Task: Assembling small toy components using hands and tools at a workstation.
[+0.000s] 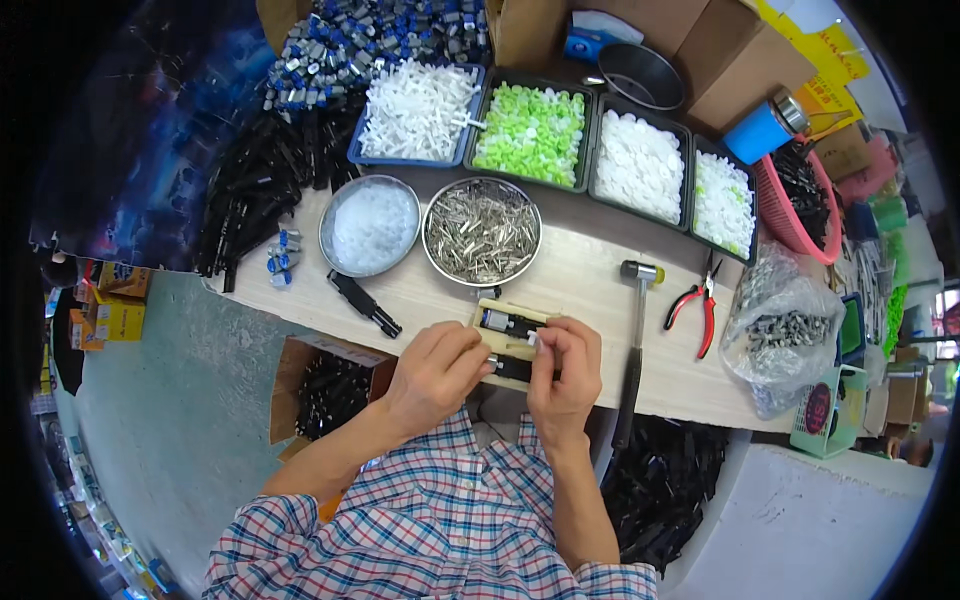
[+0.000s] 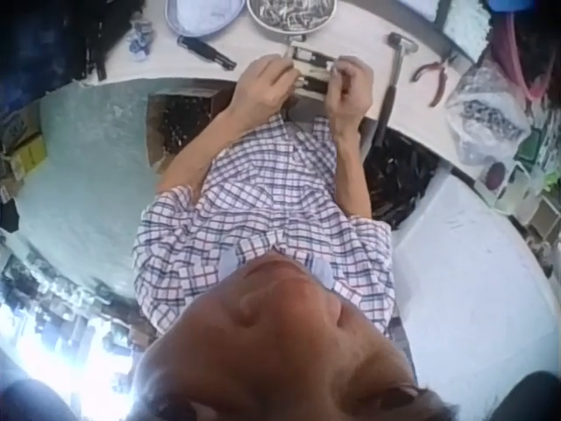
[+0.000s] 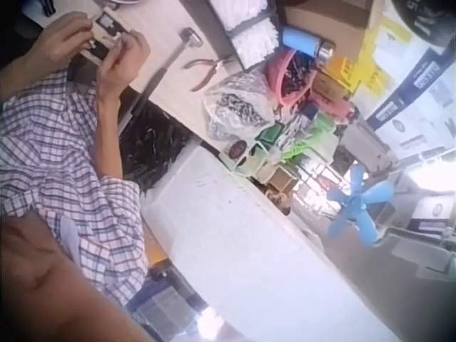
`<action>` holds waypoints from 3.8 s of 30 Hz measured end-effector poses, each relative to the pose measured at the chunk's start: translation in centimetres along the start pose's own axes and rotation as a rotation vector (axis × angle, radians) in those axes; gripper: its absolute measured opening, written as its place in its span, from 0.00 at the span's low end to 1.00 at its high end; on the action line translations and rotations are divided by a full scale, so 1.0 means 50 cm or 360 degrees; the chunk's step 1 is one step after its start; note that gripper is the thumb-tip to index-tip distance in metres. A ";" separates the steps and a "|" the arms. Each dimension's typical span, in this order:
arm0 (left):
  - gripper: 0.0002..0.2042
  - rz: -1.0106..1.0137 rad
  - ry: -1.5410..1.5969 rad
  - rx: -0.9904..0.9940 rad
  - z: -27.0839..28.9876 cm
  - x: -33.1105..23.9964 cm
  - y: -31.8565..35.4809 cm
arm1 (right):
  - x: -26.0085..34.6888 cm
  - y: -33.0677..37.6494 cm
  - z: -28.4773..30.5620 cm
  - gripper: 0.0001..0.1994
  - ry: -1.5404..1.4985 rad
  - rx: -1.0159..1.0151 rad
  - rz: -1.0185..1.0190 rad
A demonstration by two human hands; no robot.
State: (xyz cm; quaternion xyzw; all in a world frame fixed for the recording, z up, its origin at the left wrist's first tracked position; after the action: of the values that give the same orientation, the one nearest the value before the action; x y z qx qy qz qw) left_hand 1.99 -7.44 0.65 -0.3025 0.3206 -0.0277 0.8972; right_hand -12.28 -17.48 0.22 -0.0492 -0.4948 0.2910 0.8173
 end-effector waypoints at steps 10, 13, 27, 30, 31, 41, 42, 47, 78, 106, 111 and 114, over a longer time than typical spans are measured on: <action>0.07 0.0413 0.0117 0.0107 0.005 0.000 -0.061 | -0.007 0.000 -0.010 0.04 0.0093 -0.0083 0.0198; 0.06 0.0307 -0.0087 -0.0008 -0.005 0.050 -0.126 | -0.010 0.003 -0.009 0.04 0.0128 -0.0082 0.0200; 0.07 0.0140 -0.0311 -0.0006 -0.036 0.155 -0.198 | 0.000 0.002 -0.007 0.03 0.0115 -0.0068 0.0132; 0.06 0.0177 -0.0182 -0.0086 -0.019 0.152 -0.193 | 0.005 -0.001 -0.005 0.05 0.0097 -0.0100 0.0149; 0.06 0.0147 -0.0165 -0.0127 -0.016 0.154 -0.191 | 0.005 -0.001 -0.004 0.05 0.0107 -0.0098 0.0169; 0.02 0.0934 0.1360 -0.0197 -0.023 0.048 -0.070 | 0.024 -0.010 -0.002 0.04 -0.0451 -0.0047 -0.0325; 0.02 0.0940 0.1374 -0.0176 -0.027 0.029 -0.051 | 0.030 -0.006 -0.007 0.04 -0.0589 -0.0025 -0.0423; 0.04 0.1186 0.1729 -0.0401 -0.045 -0.005 -0.001 | 0.036 0.013 -0.012 0.03 -0.0602 -0.0063 -0.0575; 0.09 0.0007 0.0726 -0.0397 0.003 -0.043 0.000 | 0.019 0.040 0.003 0.04 -0.0396 0.0294 -0.0366; 0.07 0.0062 -0.0026 0.0143 -0.054 -0.030 0.010 | 0.001 -0.063 -0.025 0.10 0.0616 0.0326 0.0613; 0.08 0.0214 0.0009 0.0146 -0.039 -0.038 -0.024 | 0.010 -0.080 -0.015 0.06 0.0556 0.0445 0.0542; 0.07 0.0214 0.0085 0.0154 -0.036 -0.032 -0.023 | 0.013 -0.132 -0.011 0.03 0.0373 0.0493 0.0396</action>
State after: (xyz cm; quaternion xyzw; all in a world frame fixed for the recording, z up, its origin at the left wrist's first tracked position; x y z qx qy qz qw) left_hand -0.16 -8.94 1.08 -0.2358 0.3624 0.0090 0.9017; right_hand -8.80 -22.49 2.88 -0.0174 -0.3360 0.4545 0.8248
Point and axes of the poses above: each hand's wrist, its own y-axis away from the middle knuckle, its own z-axis out of the back of the hand, x = y × z, the point moved 4 cm from there along -y, towards the middle knuckle, and after that the axes turned 7 degrees about y, right-handed, at the moved point
